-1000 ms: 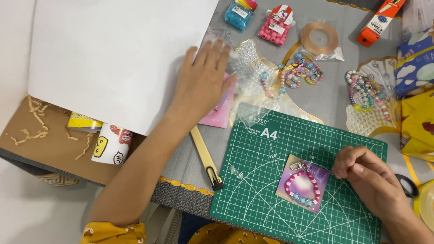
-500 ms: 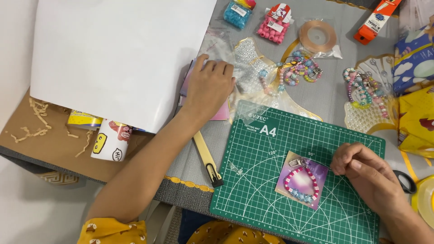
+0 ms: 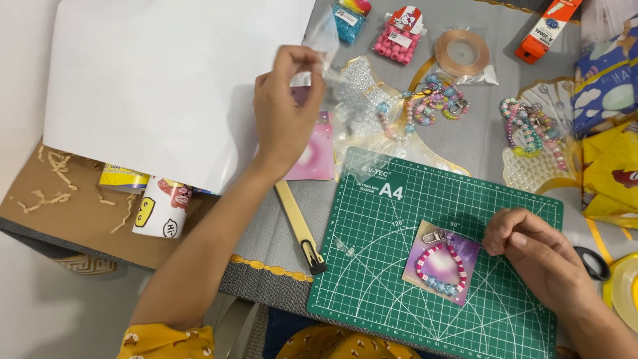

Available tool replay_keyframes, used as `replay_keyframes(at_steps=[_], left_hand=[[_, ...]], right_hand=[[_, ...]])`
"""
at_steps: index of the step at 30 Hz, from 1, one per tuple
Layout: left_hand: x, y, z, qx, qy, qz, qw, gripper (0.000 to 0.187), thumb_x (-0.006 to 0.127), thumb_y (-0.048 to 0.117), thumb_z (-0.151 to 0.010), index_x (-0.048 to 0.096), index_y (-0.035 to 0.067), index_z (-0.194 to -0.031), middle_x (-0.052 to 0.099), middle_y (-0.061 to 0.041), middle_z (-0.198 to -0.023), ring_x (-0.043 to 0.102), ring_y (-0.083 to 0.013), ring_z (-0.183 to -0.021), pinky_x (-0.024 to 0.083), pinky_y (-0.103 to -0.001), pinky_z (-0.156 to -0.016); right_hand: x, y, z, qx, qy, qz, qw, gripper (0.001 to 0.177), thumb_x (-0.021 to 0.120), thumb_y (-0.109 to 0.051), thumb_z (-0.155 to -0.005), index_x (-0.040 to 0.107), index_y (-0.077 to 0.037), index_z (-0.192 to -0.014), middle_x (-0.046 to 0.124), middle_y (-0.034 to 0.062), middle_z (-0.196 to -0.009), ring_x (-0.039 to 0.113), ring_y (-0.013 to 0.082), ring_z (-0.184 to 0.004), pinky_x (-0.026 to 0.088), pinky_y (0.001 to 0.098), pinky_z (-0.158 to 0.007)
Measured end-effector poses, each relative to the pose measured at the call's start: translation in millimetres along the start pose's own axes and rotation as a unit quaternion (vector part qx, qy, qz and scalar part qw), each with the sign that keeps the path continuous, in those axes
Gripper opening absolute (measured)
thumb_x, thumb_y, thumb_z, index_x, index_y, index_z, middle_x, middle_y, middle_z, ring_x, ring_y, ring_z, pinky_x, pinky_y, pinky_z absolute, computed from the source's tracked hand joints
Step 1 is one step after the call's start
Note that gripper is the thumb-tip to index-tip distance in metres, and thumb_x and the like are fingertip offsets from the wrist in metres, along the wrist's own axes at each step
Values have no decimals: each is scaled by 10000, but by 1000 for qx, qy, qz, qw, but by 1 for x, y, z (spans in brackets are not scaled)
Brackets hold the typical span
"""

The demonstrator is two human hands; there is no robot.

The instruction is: Assembling beaded keychains onto backing cards and placing them into plastic sleeves for packaging.

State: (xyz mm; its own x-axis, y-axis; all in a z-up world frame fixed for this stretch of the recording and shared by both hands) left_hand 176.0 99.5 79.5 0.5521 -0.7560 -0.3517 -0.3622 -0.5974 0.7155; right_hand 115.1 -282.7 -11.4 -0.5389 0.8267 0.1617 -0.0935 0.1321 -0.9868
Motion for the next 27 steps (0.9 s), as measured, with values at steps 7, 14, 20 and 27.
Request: replay_keyframes(at_steps=[7,14,20,27], left_hand=[[8,-18,-1,-112,9,385,916,10,492,153,-1070,489,154,-1060,761,-159,-1084,677,-171,-879,493,-282,-799],[21,-26,15,-308,26,535,786,28,517,102,-995,524,96,-969,600,-70,-814,573,-174,-723,575,-376,-752],[21,-20,19,-334,6,521,786,230,716,226,-900,569,125,-1045,609,-4,-910,604,-142,-788,659,-451,-841],[29,-17,23,-328,-55,493,804,359,711,12,-902,558,104,-1214,577,22,-896,614,-107,-892,645,-426,-920]], right_hand=[[4,-5,-2,2,5,2,1000,182,504,-166,-1068,639,-48,-1041,581,86,-913,557,210,-844,473,349,-779],[6,-3,-3,10,1,23,1000,171,527,-169,-1051,651,-51,-1042,590,75,-906,554,199,-827,447,333,-767],[7,0,-4,36,31,133,990,140,572,-78,-1008,683,-32,-1079,643,78,-947,612,173,-817,527,302,-744],[51,-35,-12,-106,16,530,841,272,686,-201,-931,684,-107,-1187,689,63,-1150,640,230,-1078,536,332,-904]])
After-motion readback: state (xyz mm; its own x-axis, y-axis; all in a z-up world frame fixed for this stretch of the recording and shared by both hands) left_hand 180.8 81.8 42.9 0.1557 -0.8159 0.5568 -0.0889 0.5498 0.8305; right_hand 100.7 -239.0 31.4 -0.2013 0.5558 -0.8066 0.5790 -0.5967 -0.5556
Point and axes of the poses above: each hand's wrist, its own z-axis away from the middle knuckle, its own x-axis out of the palm, y = z × x, the point moved 9 cm from there along -z, towards the middle knuckle
